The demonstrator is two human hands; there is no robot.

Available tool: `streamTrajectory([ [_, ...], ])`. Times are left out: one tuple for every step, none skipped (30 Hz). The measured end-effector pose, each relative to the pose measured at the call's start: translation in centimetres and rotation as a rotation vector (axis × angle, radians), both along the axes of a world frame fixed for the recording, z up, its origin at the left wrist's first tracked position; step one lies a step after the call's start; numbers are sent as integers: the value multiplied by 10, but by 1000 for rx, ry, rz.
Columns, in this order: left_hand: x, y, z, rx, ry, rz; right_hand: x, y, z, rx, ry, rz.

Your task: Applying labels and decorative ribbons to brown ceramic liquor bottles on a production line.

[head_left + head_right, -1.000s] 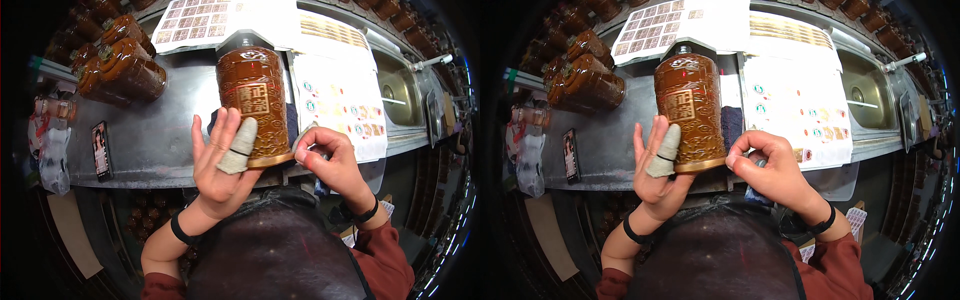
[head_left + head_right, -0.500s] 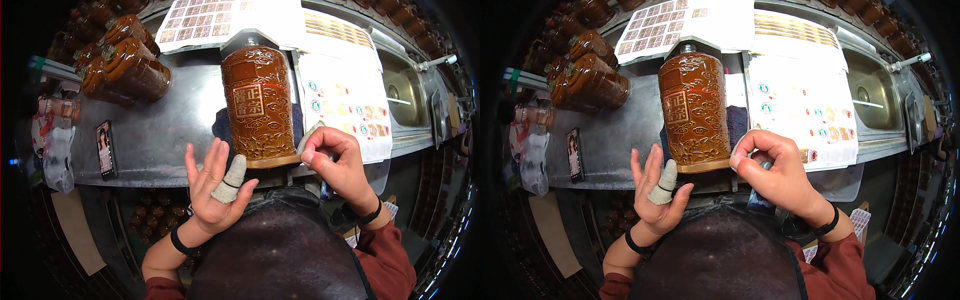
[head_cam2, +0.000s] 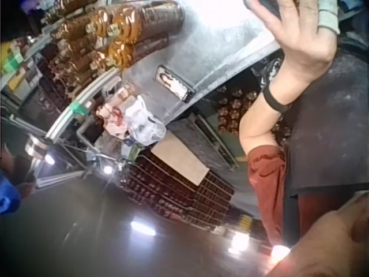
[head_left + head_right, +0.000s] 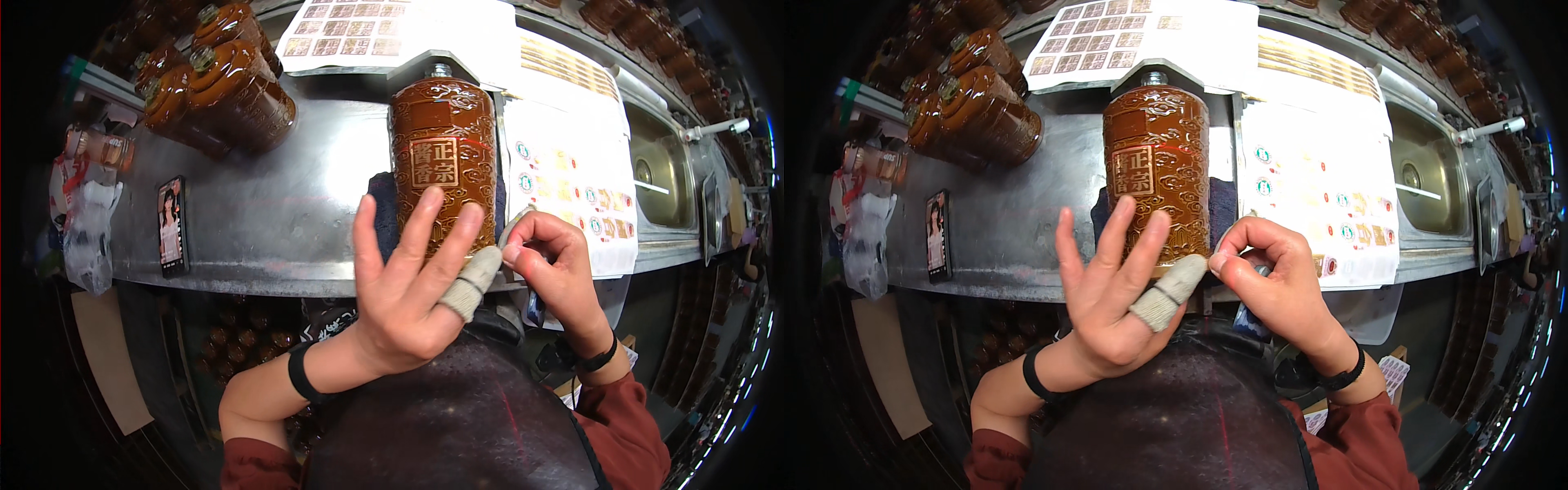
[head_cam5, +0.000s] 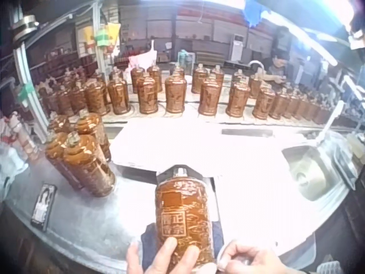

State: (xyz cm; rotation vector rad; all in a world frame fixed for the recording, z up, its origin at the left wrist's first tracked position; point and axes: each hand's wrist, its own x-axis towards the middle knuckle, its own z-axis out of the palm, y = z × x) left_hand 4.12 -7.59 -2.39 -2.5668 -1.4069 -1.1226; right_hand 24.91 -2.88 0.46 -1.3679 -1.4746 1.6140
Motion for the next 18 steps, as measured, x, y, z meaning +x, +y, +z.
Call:
streamTrajectory([
  [2,1,2,-25,-19,-21,1,0,-1,-8,-1,-5],
  [1,0,0,-24,-18,-18,1,0,-3,-17,-1,-10],
  [2,0,-5,-34,-66,21,1,0,-5,-17,-4,-21],
  [1,-1,-8,-45,-112,60,1,0,-8,4,-20,-70],
  [-8,-5,-7,-98,-136,59,1,0,-10,24,-37,-120],
  [-17,-8,-9,-96,-125,53,2,-3,-9,21,-38,-132],
  [-25,-13,-11,-135,-155,78,4,-7,-9,179,-85,-186],
  [-29,-17,-13,-174,-185,104,5,-10,-10,337,-134,-240],
  [-31,-18,-15,-177,-179,99,6,-15,-12,520,-119,-192],
  [-33,-18,-18,-179,-200,100,4,-19,-9,569,-88,-149],
  [-34,-19,-20,-181,-221,101,-2,-21,-3,659,-105,-105],
  [-33,-19,-21,-181,-218,98,-7,-21,2,750,-123,-59],
  [-31,-19,-22,-231,-316,113,-8,-19,5,791,-188,26],
  [-30,-18,-23,-281,-415,127,-13,-18,4,792,-189,23],
  [-32,-18,-20,-351,-406,134,-21,-18,3,759,-187,-36],
  [-29,-16,-21,-349,-405,139,-26,-17,2,726,-186,-93],
  [-23,-13,-23,-441,-633,135,-28,-15,3,669,-234,-81],
  [-19,-9,-25,-530,-864,127,-28,-13,2,670,-233,-77],
])
